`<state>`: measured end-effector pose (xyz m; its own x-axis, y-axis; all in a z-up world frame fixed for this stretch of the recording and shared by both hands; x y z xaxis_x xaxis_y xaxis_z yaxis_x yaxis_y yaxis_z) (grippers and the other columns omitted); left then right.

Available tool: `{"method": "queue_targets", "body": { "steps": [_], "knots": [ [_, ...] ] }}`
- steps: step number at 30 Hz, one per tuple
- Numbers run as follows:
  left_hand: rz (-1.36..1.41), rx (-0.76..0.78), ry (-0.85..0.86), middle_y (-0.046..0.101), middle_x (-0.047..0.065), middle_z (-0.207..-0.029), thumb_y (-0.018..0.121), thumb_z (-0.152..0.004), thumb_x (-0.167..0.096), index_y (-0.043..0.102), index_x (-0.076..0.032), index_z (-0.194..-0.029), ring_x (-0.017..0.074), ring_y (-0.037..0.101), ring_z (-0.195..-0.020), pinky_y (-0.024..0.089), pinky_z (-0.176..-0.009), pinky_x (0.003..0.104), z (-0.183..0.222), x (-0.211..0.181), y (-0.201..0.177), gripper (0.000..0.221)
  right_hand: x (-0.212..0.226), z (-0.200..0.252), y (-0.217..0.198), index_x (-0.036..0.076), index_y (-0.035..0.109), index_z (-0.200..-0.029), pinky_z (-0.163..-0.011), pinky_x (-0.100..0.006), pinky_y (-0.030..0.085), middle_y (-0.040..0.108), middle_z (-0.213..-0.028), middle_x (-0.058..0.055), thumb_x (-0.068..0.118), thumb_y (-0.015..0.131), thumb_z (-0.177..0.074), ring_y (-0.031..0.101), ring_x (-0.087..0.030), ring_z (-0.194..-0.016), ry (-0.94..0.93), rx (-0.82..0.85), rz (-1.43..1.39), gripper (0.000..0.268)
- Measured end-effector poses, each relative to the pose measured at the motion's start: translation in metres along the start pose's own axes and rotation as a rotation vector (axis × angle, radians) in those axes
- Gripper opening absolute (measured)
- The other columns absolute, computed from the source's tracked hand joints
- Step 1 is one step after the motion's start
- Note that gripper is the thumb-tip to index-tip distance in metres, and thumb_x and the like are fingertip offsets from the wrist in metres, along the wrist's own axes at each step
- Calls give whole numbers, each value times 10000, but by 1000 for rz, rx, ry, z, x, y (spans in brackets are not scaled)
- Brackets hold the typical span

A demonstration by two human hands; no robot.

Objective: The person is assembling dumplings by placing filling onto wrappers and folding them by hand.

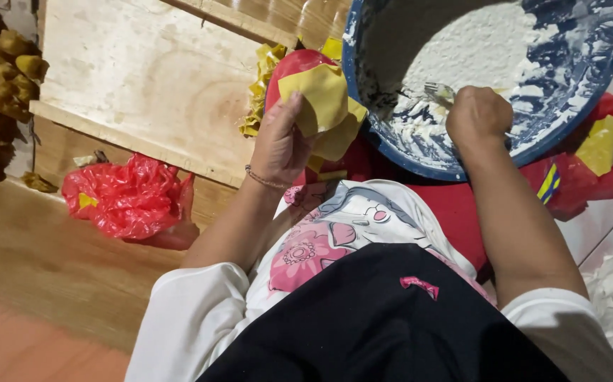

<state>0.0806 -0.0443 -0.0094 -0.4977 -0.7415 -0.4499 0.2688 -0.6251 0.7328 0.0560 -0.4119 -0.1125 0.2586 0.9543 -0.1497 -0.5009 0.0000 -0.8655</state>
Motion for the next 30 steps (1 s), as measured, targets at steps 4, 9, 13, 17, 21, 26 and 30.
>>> {"method": "queue_targets", "body": {
  "steps": [4,9,13,17,21,26,30],
  "knots": [
    [-28,-7,-9,687,37,-663,630,-1026,-250,667,-133,-845,151,725,-658,544,-997,450,-7,1,-16,219,19,2,-14,5,826,-952,-681,-580,598,760,-802,-276,97,622,-928,765,-478,-828,-7,18,-59,225],
    [-40,-89,-71,663,-38,-605,643,-985,-326,632,-208,-760,105,674,-590,479,-977,483,33,-33,88,255,40,20,-41,76,825,-1009,-810,-594,579,767,-898,-280,168,690,-955,730,-512,-952,27,100,-290,172],
    [-70,-148,-1,606,-40,-536,640,-968,-370,582,-214,-676,65,626,-523,600,-794,341,37,-45,110,337,29,22,-41,139,819,-1064,-826,-527,564,739,-822,-199,149,715,-949,706,-457,-928,-146,-36,-657,156],
    [-35,-163,36,555,-8,-528,649,-971,-322,554,-180,-688,83,593,-512,599,-789,374,31,-30,117,330,40,83,-108,89,785,-1176,-708,-373,541,678,-673,-129,169,713,-1007,690,-218,-715,-123,-71,-841,200],
    [8,-213,-24,585,39,-654,685,-966,-300,548,-140,-806,160,632,-645,557,-838,556,-7,23,73,265,75,142,-168,-26,776,-1182,-671,-363,547,729,-849,-206,-49,688,-991,703,-252,-752,-353,-378,-1110,212],
    [135,-176,-128,721,134,-891,699,-982,-314,611,-63,-964,316,750,-841,557,-803,685,-25,54,61,267,93,166,-178,-50,798,-1146,-786,-427,573,748,-992,-230,-148,767,-948,742,-393,-910,-600,-719,-1061,223],
    [207,-210,-109,716,167,-975,688,-993,-293,635,-31,-1012,343,754,-854,619,-756,606,-26,46,49,268,81,167,-165,-69,799,-1149,-748,-400,560,738,-983,-212,-152,738,-971,723,-368,-855,-608,-803,-1017,206]
  ]
}}
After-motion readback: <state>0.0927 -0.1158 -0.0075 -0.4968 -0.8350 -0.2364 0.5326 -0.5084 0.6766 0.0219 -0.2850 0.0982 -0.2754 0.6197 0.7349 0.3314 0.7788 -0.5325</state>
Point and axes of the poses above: each hand's wrist, its own z-axis away from the middle knuckle, its own y-axis out of the palm, x = y × z, the point moved 8 cm from there along -z, towards the middle knuckle
